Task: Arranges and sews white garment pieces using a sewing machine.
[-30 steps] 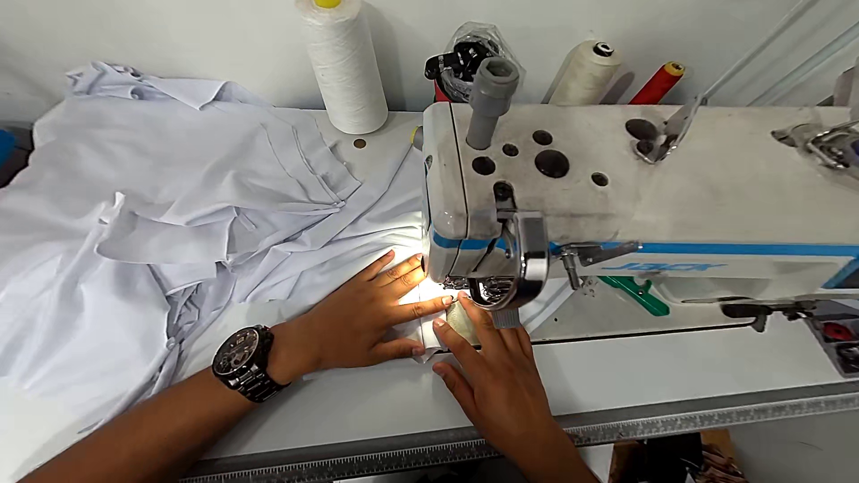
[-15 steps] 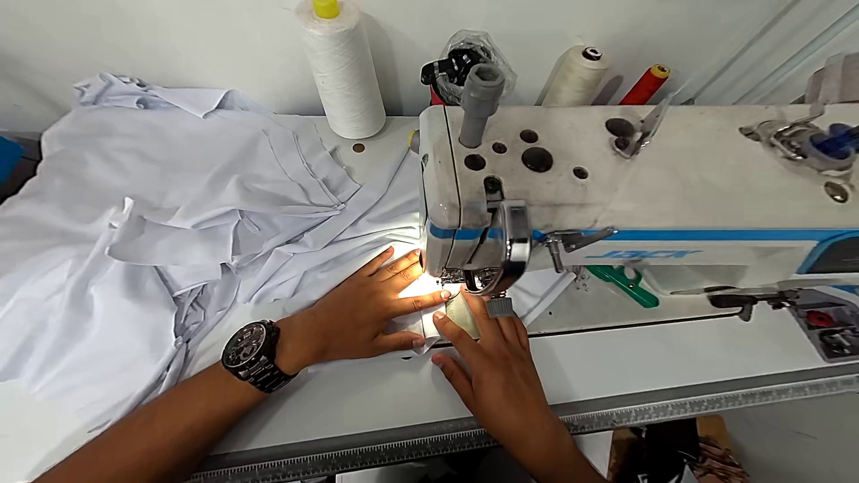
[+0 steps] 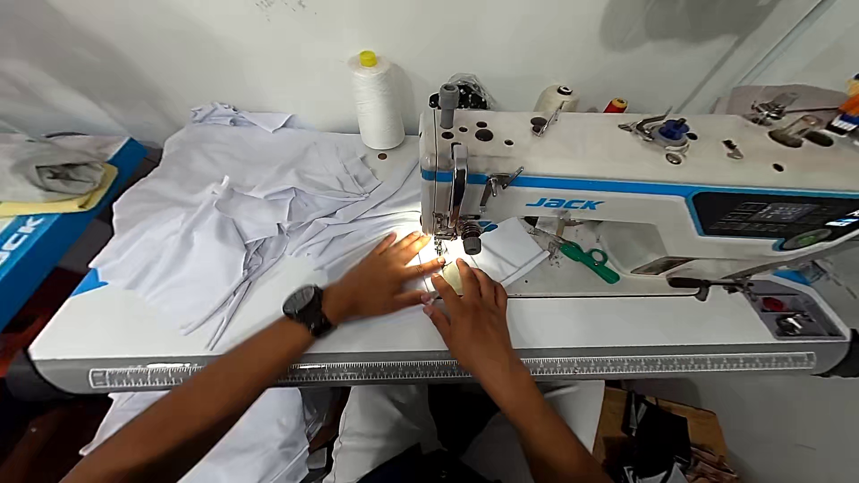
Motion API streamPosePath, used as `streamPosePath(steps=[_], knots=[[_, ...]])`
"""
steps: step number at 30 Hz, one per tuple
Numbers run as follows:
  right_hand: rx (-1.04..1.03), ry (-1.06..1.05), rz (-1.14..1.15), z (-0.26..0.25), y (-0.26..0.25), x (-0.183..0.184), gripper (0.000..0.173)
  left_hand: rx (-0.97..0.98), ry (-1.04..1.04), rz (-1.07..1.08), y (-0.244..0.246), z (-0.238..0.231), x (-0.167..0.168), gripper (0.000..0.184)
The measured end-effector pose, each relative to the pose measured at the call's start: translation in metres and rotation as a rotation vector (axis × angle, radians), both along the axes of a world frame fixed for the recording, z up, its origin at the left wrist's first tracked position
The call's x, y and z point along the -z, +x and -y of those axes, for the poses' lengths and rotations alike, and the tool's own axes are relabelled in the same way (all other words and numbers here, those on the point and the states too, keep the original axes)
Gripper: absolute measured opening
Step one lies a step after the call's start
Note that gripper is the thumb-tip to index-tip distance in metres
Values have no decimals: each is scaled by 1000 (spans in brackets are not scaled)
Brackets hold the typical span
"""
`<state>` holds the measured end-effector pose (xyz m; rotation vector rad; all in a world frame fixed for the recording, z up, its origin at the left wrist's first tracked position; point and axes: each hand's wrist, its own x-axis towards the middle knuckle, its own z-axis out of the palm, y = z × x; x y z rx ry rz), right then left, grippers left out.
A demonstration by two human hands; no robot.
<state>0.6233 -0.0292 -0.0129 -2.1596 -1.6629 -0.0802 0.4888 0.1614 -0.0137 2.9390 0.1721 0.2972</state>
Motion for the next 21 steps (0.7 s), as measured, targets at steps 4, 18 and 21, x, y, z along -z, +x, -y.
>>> streamPosePath(steps=[4,18,21], knots=[[-397,-12,-88,30,71,-14,25,-342,-320,35,-14,146,-13,72],[-186,222,-155,50,-76,16,39,-961,-9,-87,-72,41,-29,75],[-77,233,-63,55,-71,32,43,-669,3,-108,-49,25,-32,62]])
